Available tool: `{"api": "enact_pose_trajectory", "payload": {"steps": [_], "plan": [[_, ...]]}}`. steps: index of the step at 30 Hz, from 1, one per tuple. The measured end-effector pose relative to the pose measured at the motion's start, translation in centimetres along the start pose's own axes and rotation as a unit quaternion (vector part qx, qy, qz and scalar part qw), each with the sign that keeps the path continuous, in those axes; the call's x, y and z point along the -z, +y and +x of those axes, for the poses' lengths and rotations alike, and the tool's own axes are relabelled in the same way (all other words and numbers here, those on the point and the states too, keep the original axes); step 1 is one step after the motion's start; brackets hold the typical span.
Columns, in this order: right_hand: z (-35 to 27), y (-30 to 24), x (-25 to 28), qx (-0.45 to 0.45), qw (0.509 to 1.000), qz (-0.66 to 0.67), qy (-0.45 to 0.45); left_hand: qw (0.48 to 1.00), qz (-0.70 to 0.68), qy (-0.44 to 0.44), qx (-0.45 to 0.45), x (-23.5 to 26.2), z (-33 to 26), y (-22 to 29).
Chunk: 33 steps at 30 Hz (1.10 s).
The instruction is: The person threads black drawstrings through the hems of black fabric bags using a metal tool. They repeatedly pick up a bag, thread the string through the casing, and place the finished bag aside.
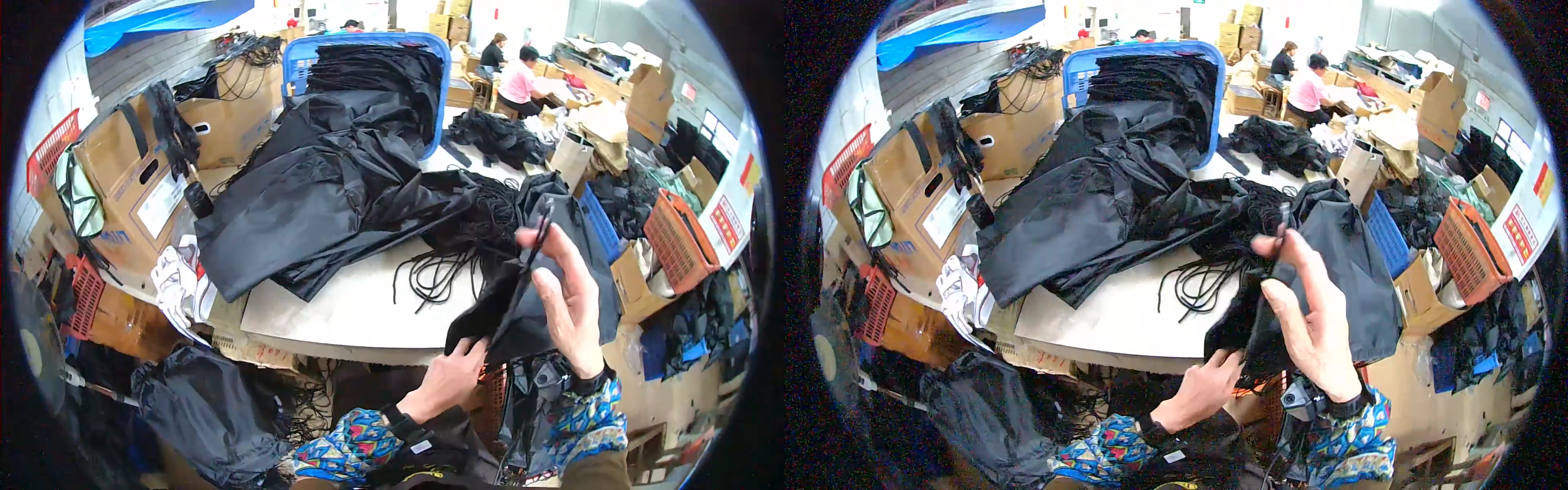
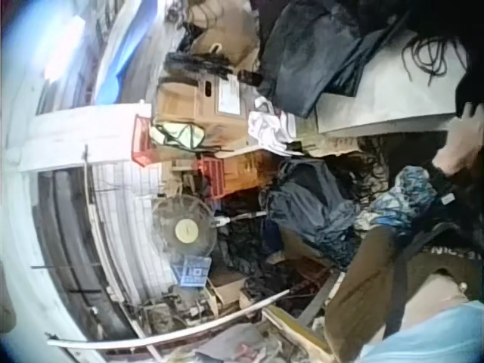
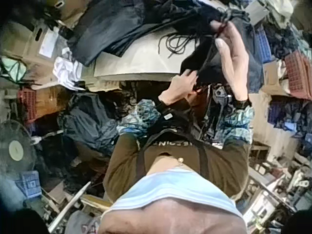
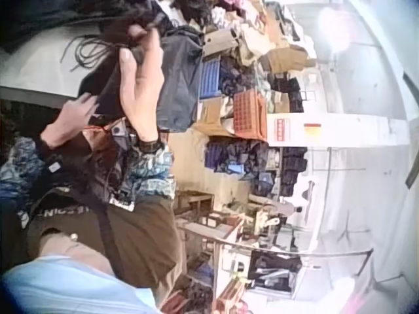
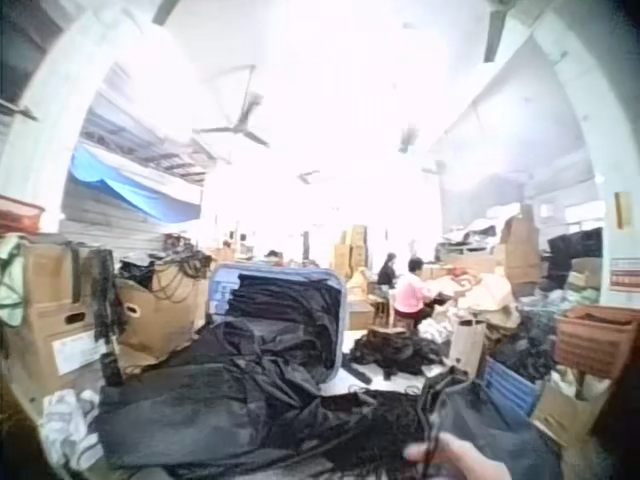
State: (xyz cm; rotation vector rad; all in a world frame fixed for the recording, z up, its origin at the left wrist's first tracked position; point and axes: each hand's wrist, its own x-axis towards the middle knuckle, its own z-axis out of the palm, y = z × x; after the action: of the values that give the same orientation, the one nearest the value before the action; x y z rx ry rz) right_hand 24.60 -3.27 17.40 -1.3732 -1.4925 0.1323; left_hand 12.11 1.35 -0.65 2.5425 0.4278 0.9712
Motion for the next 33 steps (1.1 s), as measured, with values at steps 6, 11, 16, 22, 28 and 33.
{"api": "enact_pose_trajectory", "payload": {"steps": [6,11,16,22,28,33], "plan": [[-0.5,-0.8,4.8,0.047,0.904,0.175,0.388,0.973,-0.013,0.057,0.223,-0.3,-1.8,-3.9],[-6.8,-1.3,25.1,0.263,0.828,0.109,0.484,0.931,-0.047,0.079,0.353,3.8,-2.6,-7.3],[-7.4,-2.3,15.0,0.232,0.87,0.137,0.412,0.96,0.115,0.175,0.185,5.9,2.5,-2.7],[-9.8,-4.9,13.9,0.245,0.884,0.144,0.371,0.984,0.157,0.09,0.007,0.8,13.5,-3.9],[-12.5,-5.1,14.3,0.179,0.868,-0.029,0.462,0.997,-0.057,0.011,0.053,-4.1,13.1,-4.0],[-15.5,-0.5,16.5,0.043,0.682,-0.55,0.48,0.917,-0.128,0.255,0.279,5.1,10.5,-14.8]]}}
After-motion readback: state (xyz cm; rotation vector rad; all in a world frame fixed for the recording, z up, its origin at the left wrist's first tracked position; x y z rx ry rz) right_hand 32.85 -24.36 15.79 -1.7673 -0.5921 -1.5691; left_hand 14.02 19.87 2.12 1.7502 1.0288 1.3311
